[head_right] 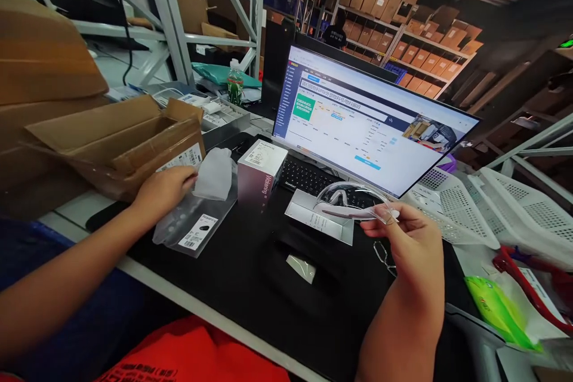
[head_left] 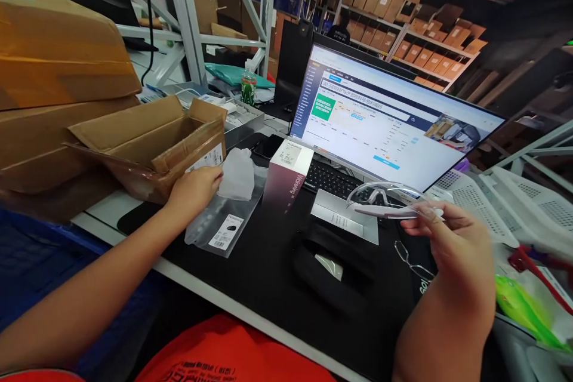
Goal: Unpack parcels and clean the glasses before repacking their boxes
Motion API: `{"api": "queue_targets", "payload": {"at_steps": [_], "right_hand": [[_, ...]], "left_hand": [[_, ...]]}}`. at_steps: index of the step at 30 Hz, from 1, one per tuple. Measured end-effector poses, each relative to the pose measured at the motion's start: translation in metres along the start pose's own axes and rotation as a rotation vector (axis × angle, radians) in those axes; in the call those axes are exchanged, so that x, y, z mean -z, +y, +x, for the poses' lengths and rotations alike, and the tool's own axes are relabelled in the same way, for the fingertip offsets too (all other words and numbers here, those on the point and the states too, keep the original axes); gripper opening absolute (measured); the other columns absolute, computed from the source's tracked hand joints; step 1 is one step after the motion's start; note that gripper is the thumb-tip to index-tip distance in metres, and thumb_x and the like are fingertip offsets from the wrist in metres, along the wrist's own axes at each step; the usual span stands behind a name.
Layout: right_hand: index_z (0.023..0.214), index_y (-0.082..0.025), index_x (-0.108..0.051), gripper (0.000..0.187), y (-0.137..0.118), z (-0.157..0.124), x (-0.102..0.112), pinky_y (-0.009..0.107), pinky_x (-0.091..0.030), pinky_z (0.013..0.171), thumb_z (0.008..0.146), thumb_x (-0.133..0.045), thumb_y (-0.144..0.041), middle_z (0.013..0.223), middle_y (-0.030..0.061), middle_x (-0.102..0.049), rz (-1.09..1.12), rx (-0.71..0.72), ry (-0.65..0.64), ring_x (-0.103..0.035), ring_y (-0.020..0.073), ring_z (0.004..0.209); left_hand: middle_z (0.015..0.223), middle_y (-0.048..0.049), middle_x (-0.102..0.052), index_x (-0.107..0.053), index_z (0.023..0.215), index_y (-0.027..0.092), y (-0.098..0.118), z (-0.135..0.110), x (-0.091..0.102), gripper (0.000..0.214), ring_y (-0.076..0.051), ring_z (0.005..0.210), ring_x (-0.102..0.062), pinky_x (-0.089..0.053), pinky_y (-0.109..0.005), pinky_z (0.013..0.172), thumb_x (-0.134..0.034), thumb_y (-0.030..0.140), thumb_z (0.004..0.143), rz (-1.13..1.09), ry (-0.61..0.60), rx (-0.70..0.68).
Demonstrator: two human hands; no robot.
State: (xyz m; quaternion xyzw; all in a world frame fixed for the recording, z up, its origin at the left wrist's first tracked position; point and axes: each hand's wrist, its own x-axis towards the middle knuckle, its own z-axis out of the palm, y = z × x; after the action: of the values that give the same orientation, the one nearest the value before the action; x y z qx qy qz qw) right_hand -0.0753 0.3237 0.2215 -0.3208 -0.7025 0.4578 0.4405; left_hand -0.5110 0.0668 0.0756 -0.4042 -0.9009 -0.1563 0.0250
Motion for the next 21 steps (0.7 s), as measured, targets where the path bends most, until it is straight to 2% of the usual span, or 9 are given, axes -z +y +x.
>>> {"api": "queue_targets", "payload": {"at_steps": [3, 6, 8, 11, 13, 14, 17, 21], "right_hand": [[0.082, -0.02, -0.083, 0.044, -0.002, 0.0, 0.004, 0.022, -0.068, 0.054, 0.071, -0.101, -0.058, 0.066, 0.0045, -0.077, 0.012, 0.02, -0.001, -0.08, 0.0204, 0.058], [0.082, -0.019, -0.083, 0.045, 0.0, 0.003, 0.003, 0.021, -0.067, 0.053, 0.071, -0.102, -0.058, 0.066, 0.0052, -0.078, 0.029, 0.024, -0.011, -0.079, 0.0199, 0.056], [0.082, -0.019, -0.083, 0.045, 0.002, 0.004, 0.001, 0.021, -0.067, 0.053, 0.072, -0.101, -0.058, 0.067, 0.0053, -0.078, 0.041, 0.023, -0.02, -0.08, 0.0199, 0.057], [0.081, -0.018, -0.081, 0.044, 0.003, 0.003, -0.002, 0.023, -0.069, 0.054, 0.074, -0.1, -0.057, 0.067, 0.0046, -0.078, 0.061, 0.024, -0.042, -0.08, 0.0203, 0.058], [0.08, -0.018, -0.08, 0.044, 0.0, 0.001, -0.005, 0.024, -0.069, 0.055, 0.075, -0.099, -0.057, 0.067, 0.0042, -0.078, 0.078, 0.032, -0.047, -0.08, 0.02, 0.057], [0.08, -0.018, -0.079, 0.044, -0.001, 0.001, -0.006, 0.024, -0.069, 0.055, 0.075, -0.099, -0.057, 0.067, 0.004, -0.078, 0.09, 0.042, -0.044, -0.08, 0.0199, 0.057], [0.079, -0.018, -0.077, 0.044, -0.005, -0.002, -0.01, 0.025, -0.069, 0.054, 0.077, -0.098, -0.057, 0.066, 0.003, -0.076, 0.132, 0.083, -0.025, -0.081, 0.0208, 0.059], [0.083, -0.02, -0.074, 0.043, -0.004, -0.004, -0.02, 0.026, -0.07, 0.056, 0.081, -0.095, -0.057, 0.071, 0.0013, -0.076, 0.195, 0.118, -0.003, -0.083, 0.0219, 0.063]], "left_hand": [[0.147, -0.0183, -0.064, -0.068, 0.132, 0.022, 0.008, -0.004, 0.0, 0.047, -0.039, 0.133, -0.064, -0.056, -0.047, 0.102, -0.052, 0.038, 0.092, -0.015, -0.002, -0.027], [0.147, -0.0193, -0.062, -0.064, 0.139, 0.02, 0.018, -0.01, -0.008, 0.063, -0.042, 0.129, -0.066, -0.059, -0.048, 0.094, -0.061, 0.045, 0.081, -0.031, -0.025, -0.042], [0.139, -0.0203, -0.066, -0.066, 0.132, 0.019, 0.025, -0.01, -0.015, 0.059, -0.043, 0.121, -0.07, -0.059, -0.048, 0.088, -0.062, 0.047, 0.081, -0.035, -0.037, -0.049], [0.116, -0.0169, -0.074, -0.071, 0.107, 0.02, 0.033, -0.006, -0.018, 0.033, -0.038, 0.104, -0.074, -0.057, -0.045, 0.084, -0.058, 0.039, 0.084, -0.042, -0.04, -0.058], [0.102, -0.0124, -0.076, -0.069, 0.094, 0.021, 0.036, -0.005, -0.011, 0.023, -0.034, 0.099, -0.074, -0.056, -0.041, 0.084, -0.052, 0.034, 0.09, -0.057, -0.019, -0.068], [0.1, -0.0104, -0.076, -0.069, 0.092, 0.021, 0.036, -0.006, -0.006, 0.025, -0.033, 0.099, -0.075, -0.056, -0.04, 0.085, -0.047, 0.034, 0.095, -0.069, 0.002, -0.074], [0.101, -0.0041, -0.078, -0.069, 0.099, 0.022, 0.04, -0.015, 0.016, 0.036, -0.029, 0.1, -0.075, -0.057, -0.036, 0.084, -0.041, 0.044, 0.106, -0.12, 0.09, -0.081], [0.08, 0.0084, -0.077, -0.069, 0.095, 0.03, 0.054, -0.038, 0.033, 0.032, -0.019, 0.07, -0.071, -0.05, -0.027, 0.059, -0.051, 0.055, 0.105, -0.221, 0.155, -0.08]]}}
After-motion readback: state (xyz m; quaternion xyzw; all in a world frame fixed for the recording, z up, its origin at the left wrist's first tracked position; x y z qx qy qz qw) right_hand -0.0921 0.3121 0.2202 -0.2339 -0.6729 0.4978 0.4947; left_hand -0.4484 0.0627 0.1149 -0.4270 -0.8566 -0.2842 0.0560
